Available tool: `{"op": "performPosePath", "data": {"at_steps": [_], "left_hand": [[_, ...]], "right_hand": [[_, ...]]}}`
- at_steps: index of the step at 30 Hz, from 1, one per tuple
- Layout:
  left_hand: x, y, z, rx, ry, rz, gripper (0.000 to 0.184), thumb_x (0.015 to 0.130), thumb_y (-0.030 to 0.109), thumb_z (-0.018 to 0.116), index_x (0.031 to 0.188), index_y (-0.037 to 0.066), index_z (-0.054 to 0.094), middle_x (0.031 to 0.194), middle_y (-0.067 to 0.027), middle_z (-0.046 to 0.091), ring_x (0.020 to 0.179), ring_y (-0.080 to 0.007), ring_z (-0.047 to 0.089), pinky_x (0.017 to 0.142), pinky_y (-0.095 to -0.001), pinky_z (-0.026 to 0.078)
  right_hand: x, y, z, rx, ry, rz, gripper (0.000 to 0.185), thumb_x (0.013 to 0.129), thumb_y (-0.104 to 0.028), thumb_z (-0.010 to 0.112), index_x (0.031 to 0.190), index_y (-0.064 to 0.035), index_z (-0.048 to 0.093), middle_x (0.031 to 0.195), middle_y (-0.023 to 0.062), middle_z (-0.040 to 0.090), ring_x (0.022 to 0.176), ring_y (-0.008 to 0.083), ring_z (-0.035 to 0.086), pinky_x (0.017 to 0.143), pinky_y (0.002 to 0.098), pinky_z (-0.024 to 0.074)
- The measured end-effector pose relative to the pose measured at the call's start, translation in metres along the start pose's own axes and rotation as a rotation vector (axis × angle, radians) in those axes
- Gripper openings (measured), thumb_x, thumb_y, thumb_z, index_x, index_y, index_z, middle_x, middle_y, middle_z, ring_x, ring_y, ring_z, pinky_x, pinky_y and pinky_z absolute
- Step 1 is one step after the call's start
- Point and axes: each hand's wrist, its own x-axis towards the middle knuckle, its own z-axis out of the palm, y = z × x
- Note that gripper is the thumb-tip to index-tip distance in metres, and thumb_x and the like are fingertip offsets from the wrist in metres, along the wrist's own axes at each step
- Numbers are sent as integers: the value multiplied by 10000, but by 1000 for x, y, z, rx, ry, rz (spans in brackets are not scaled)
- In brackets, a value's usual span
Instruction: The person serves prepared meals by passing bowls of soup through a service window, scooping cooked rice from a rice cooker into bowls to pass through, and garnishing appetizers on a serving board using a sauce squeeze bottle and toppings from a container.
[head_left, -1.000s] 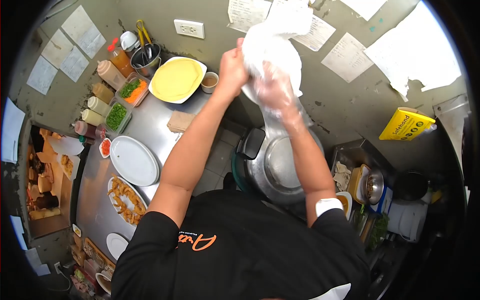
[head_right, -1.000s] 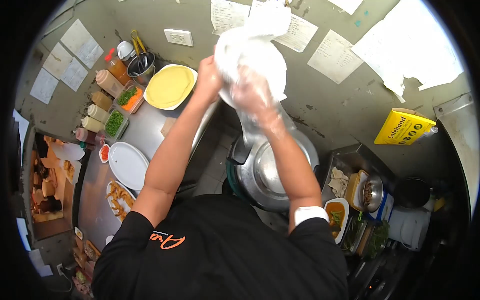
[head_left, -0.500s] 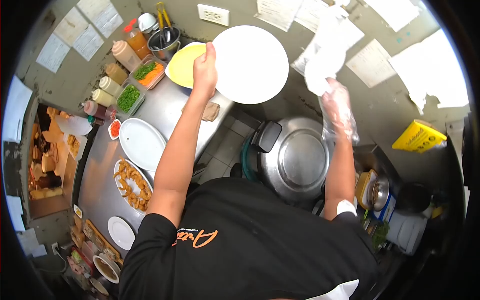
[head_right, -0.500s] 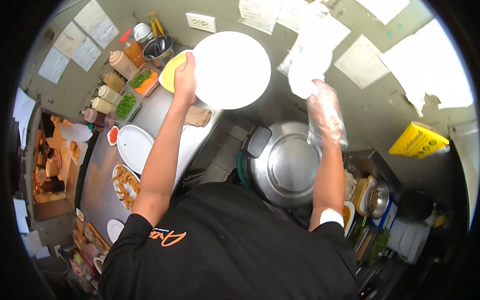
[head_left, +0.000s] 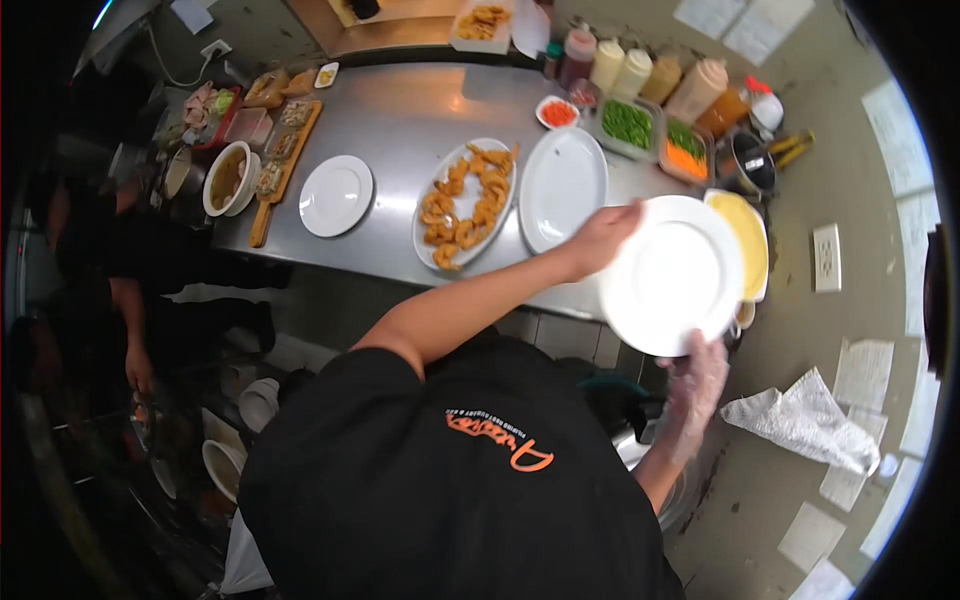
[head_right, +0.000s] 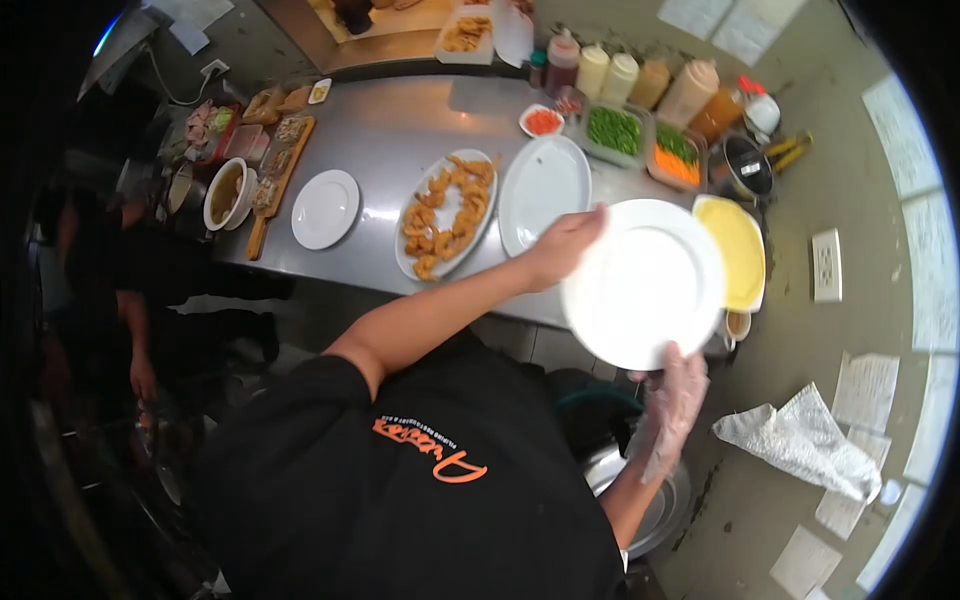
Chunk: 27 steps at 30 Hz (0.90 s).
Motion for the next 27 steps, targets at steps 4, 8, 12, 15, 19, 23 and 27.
{"op": "performPosePath", "data": {"at_steps": [4, 8, 12, 15, 19, 23, 27], "left_hand": [[-72, 56, -137, 559, 259, 51, 585, 1080, 446, 334, 1412, -12, 483, 1348, -174, 561, 1270, -227, 514, 1084, -338, 393], [-182, 56, -304, 1673, 1019, -13, 516, 935, 274, 655, 1297, -75, 538, 1287, -270, 552, 1263, -407, 463, 1070, -480, 379], [-267, 27, -429, 1157, 1413, -382, 458, 921, 216, 690, 1233, -87, 544, 1131, -293, 632, 1027, -361, 644, 907, -453, 499], [-262, 40, -448, 596, 1415, -418, 357, 913, 140, 702, 1180, -47, 555, 938, -195, 652, 712, -247, 657, 619, -392, 542], [-253, 28, -477, 477, 1415, -306, 299, 913, 97, 697, 1149, -26, 560, 831, -125, 622, 602, -181, 617, 500, -369, 522], [-222, 68, -485, 555, 1298, -339, 337, 877, 76, 705, 1163, -30, 561, 951, -173, 645, 773, -300, 647, 773, -420, 550], [-203, 48, -496, 967, 1291, -138, 461, 866, 132, 713, 1280, -2, 559, 1183, -246, 597, 1101, -434, 580, 932, -486, 492]], "right_hand": [[57, 47, 103, -13, -349, 172, 361, 961, -197, 609, 1188, 80, 566, 940, 104, 670, 732, 163, 632, 610, 292, 511], [108, 52, 263, -91, -551, 252, 376, 986, -158, 555, 1255, 105, 559, 1146, 150, 670, 967, 213, 671, 851, 361, 559], [220, 102, 406, -321, -729, 34, 400, 993, -201, 586, 1291, 60, 532, 1202, 138, 649, 1075, 236, 643, 948, 405, 534], [278, 109, 529, -247, -620, 146, 333, 1004, -225, 578, 1232, 17, 593, 1112, 110, 664, 951, 214, 646, 816, 391, 547], [354, 130, 642, -178, -603, 194, 315, 979, -172, 604, 1203, 48, 589, 1088, 143, 661, 876, 231, 662, 781, 384, 572], [389, 152, 684, -239, -650, 244, 400, 966, -95, 590, 1321, 63, 494, 1182, 180, 623, 1012, 293, 657, 862, 432, 588], [453, 211, 711, -12, -758, 243, 608, 901, -79, 700, 1423, -24, 394, 1344, 158, 554, 1169, 326, 607, 992, 511, 546]]}}
